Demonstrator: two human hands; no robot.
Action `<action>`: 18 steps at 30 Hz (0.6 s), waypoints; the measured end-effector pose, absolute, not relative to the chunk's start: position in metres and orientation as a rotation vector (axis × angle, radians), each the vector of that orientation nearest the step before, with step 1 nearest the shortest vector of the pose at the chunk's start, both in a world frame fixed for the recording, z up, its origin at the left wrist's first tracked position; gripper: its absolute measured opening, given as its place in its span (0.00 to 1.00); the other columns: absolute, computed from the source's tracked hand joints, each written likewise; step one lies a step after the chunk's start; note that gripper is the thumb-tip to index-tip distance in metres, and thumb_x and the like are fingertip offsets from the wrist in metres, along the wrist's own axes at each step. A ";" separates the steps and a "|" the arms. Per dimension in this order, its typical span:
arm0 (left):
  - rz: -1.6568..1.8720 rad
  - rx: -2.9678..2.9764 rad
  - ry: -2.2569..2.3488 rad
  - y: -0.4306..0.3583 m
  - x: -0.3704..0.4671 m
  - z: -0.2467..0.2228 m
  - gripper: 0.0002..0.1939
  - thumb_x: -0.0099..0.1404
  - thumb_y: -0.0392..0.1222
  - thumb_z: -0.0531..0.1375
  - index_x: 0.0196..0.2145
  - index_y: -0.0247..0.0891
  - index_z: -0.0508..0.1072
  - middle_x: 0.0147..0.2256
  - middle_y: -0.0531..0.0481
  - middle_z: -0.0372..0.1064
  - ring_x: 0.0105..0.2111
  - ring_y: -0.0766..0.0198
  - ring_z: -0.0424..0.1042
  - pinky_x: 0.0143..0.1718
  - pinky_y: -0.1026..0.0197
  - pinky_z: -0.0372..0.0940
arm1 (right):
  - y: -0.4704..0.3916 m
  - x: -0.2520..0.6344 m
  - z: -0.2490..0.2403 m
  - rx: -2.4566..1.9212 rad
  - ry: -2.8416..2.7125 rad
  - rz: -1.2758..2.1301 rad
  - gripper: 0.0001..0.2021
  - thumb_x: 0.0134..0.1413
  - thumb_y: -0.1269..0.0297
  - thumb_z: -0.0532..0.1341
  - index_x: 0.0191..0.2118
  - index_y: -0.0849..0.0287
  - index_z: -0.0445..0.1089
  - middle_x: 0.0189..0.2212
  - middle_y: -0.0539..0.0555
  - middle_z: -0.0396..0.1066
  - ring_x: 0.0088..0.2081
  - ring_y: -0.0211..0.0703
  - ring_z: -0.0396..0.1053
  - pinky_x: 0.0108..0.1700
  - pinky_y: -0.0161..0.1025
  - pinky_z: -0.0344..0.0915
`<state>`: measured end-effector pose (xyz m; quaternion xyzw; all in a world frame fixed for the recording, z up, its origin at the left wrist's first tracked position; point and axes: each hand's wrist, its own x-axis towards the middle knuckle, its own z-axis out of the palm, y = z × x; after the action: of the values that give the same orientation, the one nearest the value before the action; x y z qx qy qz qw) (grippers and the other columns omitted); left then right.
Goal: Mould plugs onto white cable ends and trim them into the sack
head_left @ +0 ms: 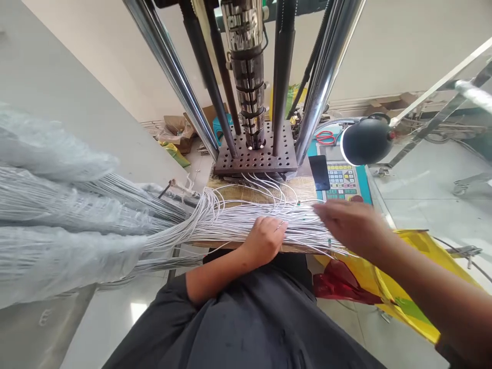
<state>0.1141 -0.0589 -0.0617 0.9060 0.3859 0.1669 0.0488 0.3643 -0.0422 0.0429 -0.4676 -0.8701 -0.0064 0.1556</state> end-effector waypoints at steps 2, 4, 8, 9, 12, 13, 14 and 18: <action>0.397 2.748 1.200 -0.047 0.129 -0.058 0.15 0.72 0.39 0.56 0.54 0.33 0.72 0.46 0.39 0.74 0.47 0.51 0.70 0.48 0.49 0.63 | -0.043 0.374 0.038 -1.389 -2.561 -0.142 0.13 0.67 0.63 0.55 0.41 0.56 0.78 0.30 0.53 0.76 0.26 0.39 0.69 0.27 0.39 0.51; 0.307 2.744 1.186 -0.037 0.136 -0.057 0.10 0.69 0.37 0.58 0.47 0.34 0.74 0.41 0.41 0.74 0.44 0.51 0.70 0.45 0.51 0.63 | -0.047 0.386 0.024 -1.374 -2.722 -0.043 0.10 0.64 0.67 0.58 0.37 0.56 0.77 0.30 0.53 0.75 0.25 0.39 0.69 0.25 0.39 0.51; 0.267 2.732 1.117 -0.024 0.134 -0.062 0.04 0.67 0.36 0.59 0.37 0.37 0.75 0.36 0.43 0.73 0.41 0.53 0.70 0.43 0.54 0.63 | -0.055 0.407 -0.025 -1.412 -2.551 0.103 0.10 0.67 0.65 0.56 0.45 0.55 0.76 0.38 0.55 0.76 0.32 0.41 0.73 0.32 0.37 0.63; 0.279 2.717 1.107 -0.022 0.133 -0.063 0.04 0.67 0.36 0.59 0.37 0.37 0.75 0.36 0.44 0.73 0.41 0.54 0.71 0.43 0.55 0.63 | -0.056 0.410 -0.037 -1.403 -2.482 0.122 0.11 0.68 0.64 0.56 0.47 0.56 0.76 0.41 0.56 0.75 0.35 0.42 0.74 0.35 0.38 0.66; 0.354 2.657 1.078 -0.018 0.128 -0.067 0.07 0.70 0.37 0.58 0.37 0.37 0.77 0.34 0.44 0.74 0.40 0.55 0.72 0.43 0.56 0.64 | -0.055 0.410 -0.064 -1.314 -2.417 0.199 0.11 0.68 0.63 0.56 0.47 0.57 0.75 0.43 0.58 0.74 0.39 0.44 0.73 0.40 0.40 0.69; 0.389 2.636 1.060 -0.017 0.128 -0.069 0.08 0.70 0.37 0.58 0.37 0.37 0.78 0.34 0.44 0.75 0.40 0.56 0.73 0.44 0.56 0.65 | -0.053 0.409 -0.069 -1.293 -2.417 0.206 0.11 0.68 0.63 0.56 0.47 0.57 0.75 0.43 0.58 0.73 0.39 0.44 0.73 0.40 0.40 0.69; 0.427 2.617 1.039 -0.016 0.127 -0.070 0.09 0.71 0.37 0.57 0.38 0.36 0.78 0.35 0.44 0.75 0.40 0.56 0.73 0.45 0.56 0.65 | -0.050 0.407 -0.073 -1.282 -2.411 0.199 0.11 0.68 0.64 0.57 0.48 0.57 0.75 0.43 0.59 0.73 0.39 0.45 0.73 0.40 0.41 0.69; 0.555 2.570 1.001 -0.012 0.126 -0.072 0.10 0.72 0.38 0.57 0.39 0.35 0.79 0.35 0.44 0.76 0.39 0.58 0.74 0.45 0.57 0.67 | -0.038 0.404 -0.076 -1.285 -2.363 0.132 0.14 0.66 0.63 0.59 0.54 0.59 0.72 0.46 0.61 0.72 0.43 0.49 0.72 0.44 0.44 0.69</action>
<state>0.1265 -0.0124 -0.0722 0.9011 0.3511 0.1948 0.1634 0.4035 -0.0384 -0.0759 -0.4654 -0.8554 0.0476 0.2225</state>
